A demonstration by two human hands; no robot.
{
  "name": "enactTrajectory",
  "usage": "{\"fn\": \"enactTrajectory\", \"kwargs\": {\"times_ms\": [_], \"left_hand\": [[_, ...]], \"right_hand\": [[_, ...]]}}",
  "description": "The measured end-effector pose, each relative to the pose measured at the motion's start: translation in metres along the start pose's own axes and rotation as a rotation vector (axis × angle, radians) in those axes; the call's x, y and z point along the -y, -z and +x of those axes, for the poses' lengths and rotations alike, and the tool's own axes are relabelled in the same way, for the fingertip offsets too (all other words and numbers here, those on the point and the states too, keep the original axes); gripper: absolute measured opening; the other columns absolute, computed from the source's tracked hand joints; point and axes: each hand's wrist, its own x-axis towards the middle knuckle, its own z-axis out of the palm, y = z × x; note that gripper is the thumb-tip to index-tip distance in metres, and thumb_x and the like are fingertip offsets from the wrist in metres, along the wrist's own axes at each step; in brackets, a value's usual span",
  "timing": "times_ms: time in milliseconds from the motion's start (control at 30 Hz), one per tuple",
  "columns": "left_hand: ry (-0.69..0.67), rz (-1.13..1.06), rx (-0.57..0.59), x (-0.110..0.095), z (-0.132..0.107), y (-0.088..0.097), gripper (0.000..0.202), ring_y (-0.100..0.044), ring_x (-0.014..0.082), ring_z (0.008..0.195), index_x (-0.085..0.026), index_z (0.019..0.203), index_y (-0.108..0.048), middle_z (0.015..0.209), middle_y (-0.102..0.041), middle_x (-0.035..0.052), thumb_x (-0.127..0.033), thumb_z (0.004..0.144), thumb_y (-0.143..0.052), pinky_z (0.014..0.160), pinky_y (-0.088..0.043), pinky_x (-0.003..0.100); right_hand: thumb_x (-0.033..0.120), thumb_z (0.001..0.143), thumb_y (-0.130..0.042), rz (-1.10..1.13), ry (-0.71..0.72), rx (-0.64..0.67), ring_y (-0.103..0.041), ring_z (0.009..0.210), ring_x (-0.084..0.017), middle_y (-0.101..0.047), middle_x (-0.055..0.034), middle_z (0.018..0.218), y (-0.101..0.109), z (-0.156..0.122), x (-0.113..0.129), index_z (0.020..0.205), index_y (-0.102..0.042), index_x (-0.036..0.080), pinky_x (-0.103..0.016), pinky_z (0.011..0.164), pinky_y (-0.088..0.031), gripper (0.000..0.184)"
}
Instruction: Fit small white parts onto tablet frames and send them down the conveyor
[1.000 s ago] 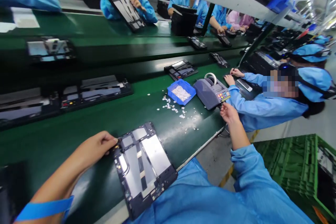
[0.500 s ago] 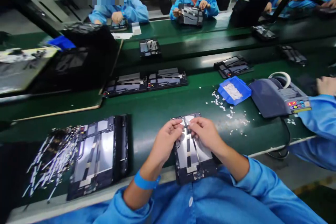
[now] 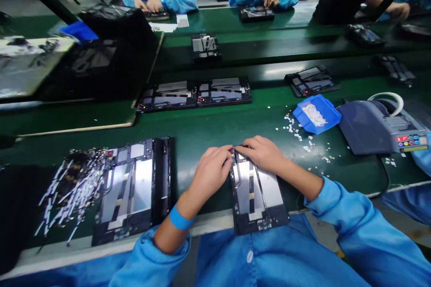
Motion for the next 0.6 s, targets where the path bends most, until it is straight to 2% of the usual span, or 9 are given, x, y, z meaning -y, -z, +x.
{"fn": "enactTrajectory", "kwargs": {"times_ms": [67,167,333,467,600], "left_hand": [[-0.061,0.188,0.064,0.0,0.001,-0.003,0.015,-0.064,0.0311,0.114,-0.022,0.091,-0.065,0.127,-0.075,0.0105,-0.018,0.097,-0.052,0.096,-0.051,0.049],[-0.108,0.358,0.108,0.001,0.002,-0.01,0.017,-0.064,0.0324,0.113,-0.021,0.1,-0.068,0.133,-0.073,0.0103,-0.016,0.098,-0.052,0.092,-0.051,0.049],[-0.157,0.418,0.134,0.003,0.003,-0.01,0.021,-0.064,0.0319,0.109,-0.02,0.105,-0.068,0.136,-0.071,0.0107,-0.012,0.096,-0.05,0.091,-0.05,0.048],[-0.112,0.279,0.143,0.004,0.006,-0.003,0.017,-0.064,0.0306,0.11,-0.021,0.095,-0.065,0.132,-0.072,0.0106,-0.013,0.096,-0.05,0.093,-0.049,0.047],[0.047,-0.1,0.072,0.007,0.016,0.001,0.011,-0.064,0.0251,0.106,-0.022,0.087,-0.063,0.111,-0.075,0.0072,-0.024,0.095,-0.055,0.094,-0.049,0.04]], "right_hand": [[0.023,0.107,-0.052,-0.093,0.084,0.025,-0.054,0.092,-0.022,-0.07,-0.0096,0.113,-0.003,0.003,-0.004,0.135,-0.069,0.025,-0.034,0.08,-0.043,0.032],[0.024,0.108,-0.048,-0.141,0.123,0.051,-0.051,0.092,-0.023,-0.069,-0.0096,0.111,-0.004,0.004,-0.007,0.132,-0.069,0.022,-0.035,0.077,-0.041,0.031],[0.024,0.109,-0.047,-0.157,0.14,0.097,-0.05,0.092,-0.023,-0.069,-0.0099,0.115,0.001,0.006,-0.009,0.134,-0.066,0.021,-0.036,0.074,-0.038,0.032],[0.022,0.107,-0.048,-0.196,0.156,0.152,-0.049,0.092,-0.024,-0.068,-0.01,0.112,0.006,0.01,-0.008,0.131,-0.066,0.021,-0.036,0.07,-0.035,0.03],[0.021,0.107,-0.047,-0.196,0.178,0.194,-0.049,0.091,-0.024,-0.067,-0.0098,0.107,0.008,0.014,-0.01,0.128,-0.066,0.02,-0.035,0.069,-0.032,0.028]]}}
